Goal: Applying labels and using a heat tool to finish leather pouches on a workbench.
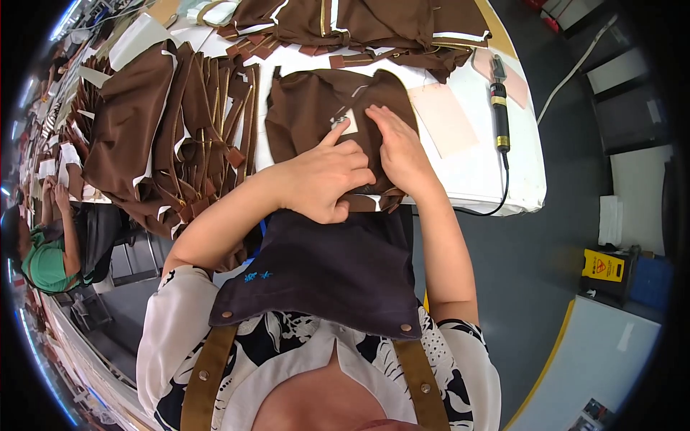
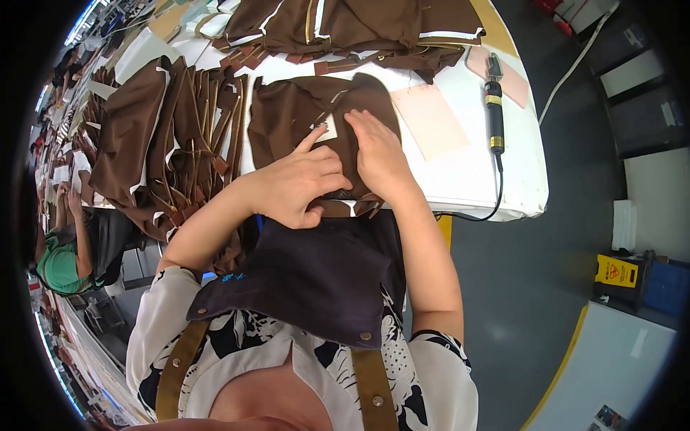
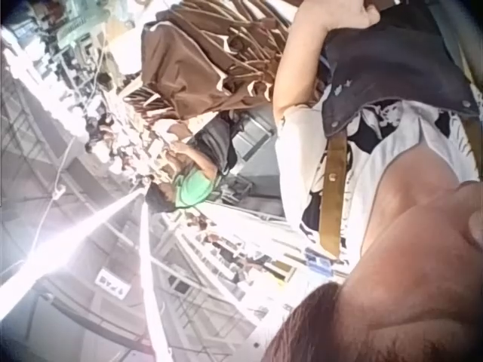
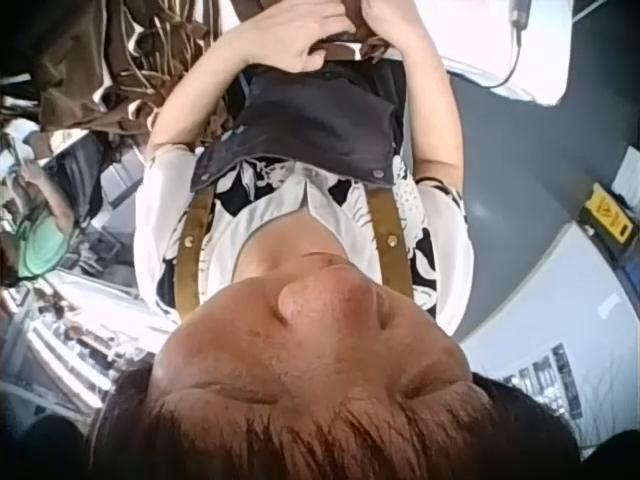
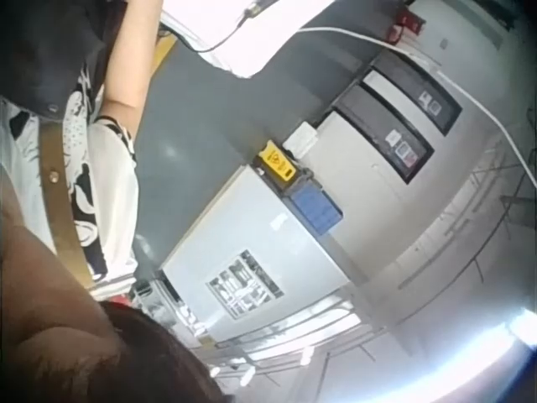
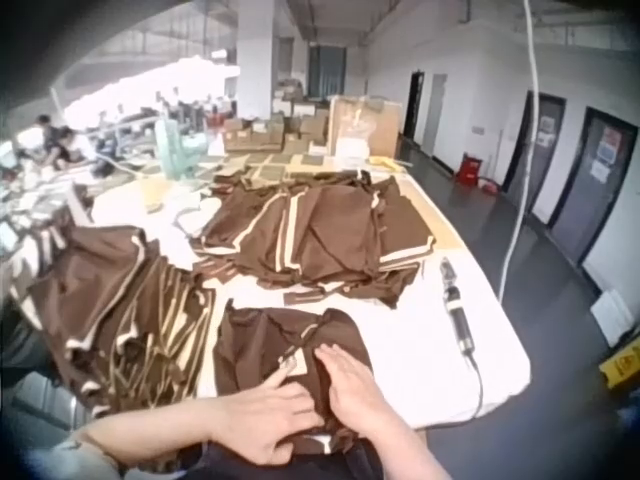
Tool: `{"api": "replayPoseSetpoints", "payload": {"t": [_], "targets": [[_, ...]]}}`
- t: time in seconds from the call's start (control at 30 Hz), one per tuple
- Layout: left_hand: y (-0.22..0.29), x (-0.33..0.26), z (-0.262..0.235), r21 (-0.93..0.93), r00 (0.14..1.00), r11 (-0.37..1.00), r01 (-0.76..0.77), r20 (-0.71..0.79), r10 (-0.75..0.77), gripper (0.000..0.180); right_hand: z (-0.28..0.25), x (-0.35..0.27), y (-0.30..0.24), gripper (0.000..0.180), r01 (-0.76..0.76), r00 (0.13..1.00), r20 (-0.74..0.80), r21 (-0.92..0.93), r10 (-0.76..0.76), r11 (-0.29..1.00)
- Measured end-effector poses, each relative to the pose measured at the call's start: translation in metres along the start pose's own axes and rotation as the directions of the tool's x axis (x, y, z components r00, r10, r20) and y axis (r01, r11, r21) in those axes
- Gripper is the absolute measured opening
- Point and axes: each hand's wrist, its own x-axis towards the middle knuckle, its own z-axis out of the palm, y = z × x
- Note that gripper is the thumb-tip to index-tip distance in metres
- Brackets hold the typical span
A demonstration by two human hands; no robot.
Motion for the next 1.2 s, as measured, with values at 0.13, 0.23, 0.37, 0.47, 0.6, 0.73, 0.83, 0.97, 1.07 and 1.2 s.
{"api": "replayPoseSetpoints", "payload": {"t": [0.13, 0.23, 0.37, 0.47, 0.6, 0.73, 0.83, 0.97, 1.07, 1.2], "targets": [[0.004, -0.003, 0.011, 0.077, 0.992, 0.996, 0.034, -0.127, -0.024, 0.041, -0.005, 0.026, -0.015, 0.041, -0.119, 0.992, -0.011, -0.382, 0.124, 0.916], [0.003, -0.001, 0.012, 0.088, 0.995, 0.994, 0.064, -0.083, -0.056, 0.037, 0.0, 0.054, -0.011, 0.04, -0.133, 0.989, -0.011, -0.502, 0.148, 0.854], [0.001, -0.004, 0.015, 0.064, 0.988, 0.998, 0.017, -0.155, -0.007, 0.035, -0.005, 0.098, 0.009, 0.04, -0.28, 0.919, 0.13, -0.45, 0.372, 0.848], [-0.001, -0.002, 0.014, 0.07, 0.99, 0.998, -0.009, -0.139, 0.018, 0.036, -0.003, 0.118, 0.017, 0.042, -0.332, 0.905, 0.133, -0.37, 0.404, 0.867], [-0.004, -0.003, 0.011, 0.168, 0.98, 0.985, 0.042, -0.197, -0.008, 0.038, -0.014, 0.1, 0.02, 0.05, -0.336, 0.941, 0.053, 0.241, 0.333, 0.91], [-0.005, -0.009, 0.01, 0.144, 0.982, 0.982, 0.122, -0.163, -0.098, 0.042, -0.056, 0.043, 0.022, 0.077, -0.433, 0.901, -0.213, -0.402, 0.377, 0.807], [-0.004, -0.007, 0.007, 0.129, 0.984, 0.985, 0.112, -0.152, -0.093, 0.046, -0.081, 0.015, 0.026, 0.093, -0.611, 0.768, -0.174, -0.487, 0.617, 0.624], [-0.003, -0.006, 0.008, 0.134, 0.986, 0.984, 0.121, -0.126, -0.104, 0.052, -0.093, 0.01, 0.028, 0.102, -0.682, 0.686, -0.158, -0.48, 0.711, 0.552], [-0.001, 0.0, 0.005, 0.142, 0.99, 0.983, 0.12, -0.087, -0.108, 0.053, -0.093, -0.004, 0.059, 0.075, -0.64, 0.768, -0.279, -0.293, 0.577, 0.71], [-0.001, -0.004, 0.009, 0.144, 0.99, 0.982, 0.126, -0.088, -0.114, 0.051, -0.115, -0.002, 0.053, 0.027, -0.465, 0.755, -0.308, 0.372, 0.58, 0.803]]}}
